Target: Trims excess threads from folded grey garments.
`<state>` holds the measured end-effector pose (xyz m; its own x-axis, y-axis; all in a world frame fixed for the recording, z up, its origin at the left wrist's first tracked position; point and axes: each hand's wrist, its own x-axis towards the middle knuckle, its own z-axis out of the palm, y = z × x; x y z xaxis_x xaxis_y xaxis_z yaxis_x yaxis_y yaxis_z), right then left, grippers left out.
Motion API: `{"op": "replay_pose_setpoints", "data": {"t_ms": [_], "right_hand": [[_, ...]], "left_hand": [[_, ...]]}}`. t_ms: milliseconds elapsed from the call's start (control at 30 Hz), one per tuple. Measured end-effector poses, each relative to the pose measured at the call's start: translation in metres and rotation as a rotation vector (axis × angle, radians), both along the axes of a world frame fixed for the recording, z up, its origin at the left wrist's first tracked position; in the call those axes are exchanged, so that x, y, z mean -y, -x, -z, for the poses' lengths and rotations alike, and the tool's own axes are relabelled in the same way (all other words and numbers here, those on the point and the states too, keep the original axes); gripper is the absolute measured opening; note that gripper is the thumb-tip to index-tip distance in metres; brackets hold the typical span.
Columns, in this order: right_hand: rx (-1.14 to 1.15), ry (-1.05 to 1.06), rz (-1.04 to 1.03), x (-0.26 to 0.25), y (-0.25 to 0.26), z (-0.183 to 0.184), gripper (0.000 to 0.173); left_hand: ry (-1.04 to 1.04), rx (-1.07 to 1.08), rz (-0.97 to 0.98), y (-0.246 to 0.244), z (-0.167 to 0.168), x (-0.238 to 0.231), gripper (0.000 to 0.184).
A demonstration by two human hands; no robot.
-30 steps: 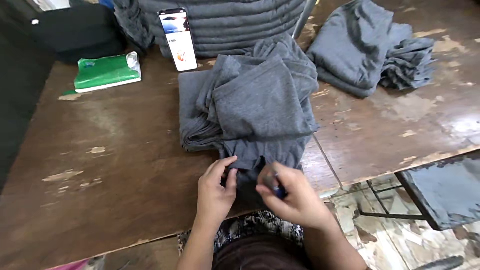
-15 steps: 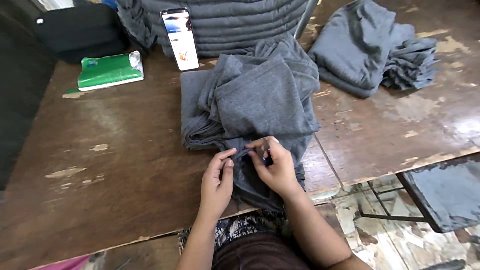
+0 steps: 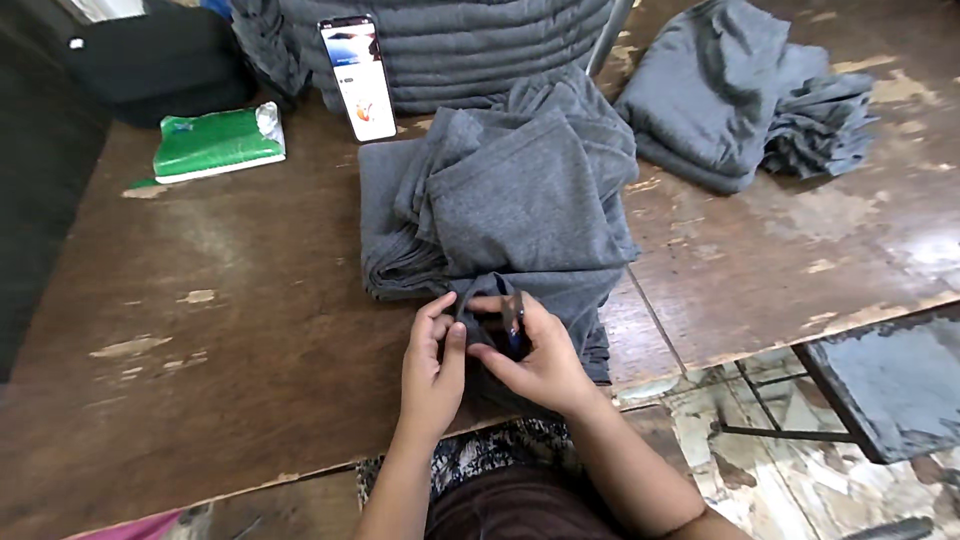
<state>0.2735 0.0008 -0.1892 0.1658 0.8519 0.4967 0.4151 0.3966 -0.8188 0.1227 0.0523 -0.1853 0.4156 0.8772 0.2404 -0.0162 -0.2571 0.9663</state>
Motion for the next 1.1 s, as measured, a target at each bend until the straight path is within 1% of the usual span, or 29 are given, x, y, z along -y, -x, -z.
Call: {"op": "replay_pose_setpoints", "data": {"t_ms": [67, 167, 233, 300, 367, 400, 500, 533, 600, 633, 700, 767, 900, 967, 1100], "right_hand": [[-0.031, -0.022, 0.069, 0.002, 0.003, 0.001, 0.023], [-0.058, -0.072, 0.131, 0.008, 0.004, 0.002, 0.015], [-0.076, -0.093, 0.117, 0.013, 0.004, 0.0, 0.015], [-0.09, -0.086, 0.076, 0.018, 0.005, -0.002, 0.015], [-0.085, -0.084, 0.043, 0.024, 0.008, -0.005, 0.014], [-0.065, -0.1, 0.029, 0.026, 0.01, -0.006, 0.014], [0.003, -0.165, -0.029, 0.028, 0.012, -0.007, 0.012], [0.006, -0.17, -0.039, 0.028, 0.011, -0.007, 0.012], [-0.004, -0.12, -0.04, 0.028, 0.006, -0.005, 0.012], [0.013, -0.063, -0.033, 0.029, 0.003, -0.004, 0.017], [0.097, 0.082, 0.003, 0.03, -0.003, 0.0, 0.036], [0.194, 0.2, 0.023, 0.033, -0.006, 0.003, 0.045], [0.329, 0.274, 0.087, 0.038, -0.004, 0.002, 0.046], [0.391, 0.299, 0.122, 0.038, -0.001, -0.001, 0.046], [0.456, 0.299, 0.178, 0.033, 0.007, -0.005, 0.047]], "left_hand": [[-0.033, 0.019, 0.006, 0.002, 0.001, 0.001, 0.04], [-0.124, 0.019, -0.011, 0.006, 0.002, 0.007, 0.031], [-0.187, 0.013, 0.01, 0.009, 0.004, 0.011, 0.028], [-0.216, 0.014, 0.047, 0.011, 0.007, 0.016, 0.029], [-0.239, 0.003, -0.003, 0.008, 0.009, 0.02, 0.034], [-0.249, 0.013, -0.041, 0.005, 0.01, 0.021, 0.033], [-0.264, 0.064, -0.11, -0.001, 0.013, 0.019, 0.016], [-0.252, 0.083, -0.117, -0.002, 0.013, 0.018, 0.013], [-0.16, 0.149, -0.112, -0.002, 0.013, 0.018, 0.013], [-0.086, 0.195, -0.107, -0.001, 0.012, 0.018, 0.012], [0.08, 0.299, -0.09, 0.001, 0.009, 0.017, 0.011], [0.223, 0.378, -0.067, 0.003, 0.008, 0.017, 0.009], [0.414, 0.499, -0.05, 0.003, 0.002, 0.02, 0.008], [0.417, 0.532, -0.035, 0.005, 0.003, 0.02, 0.007], [0.273, 0.486, -0.025, 0.008, 0.007, 0.02, 0.008]]}}
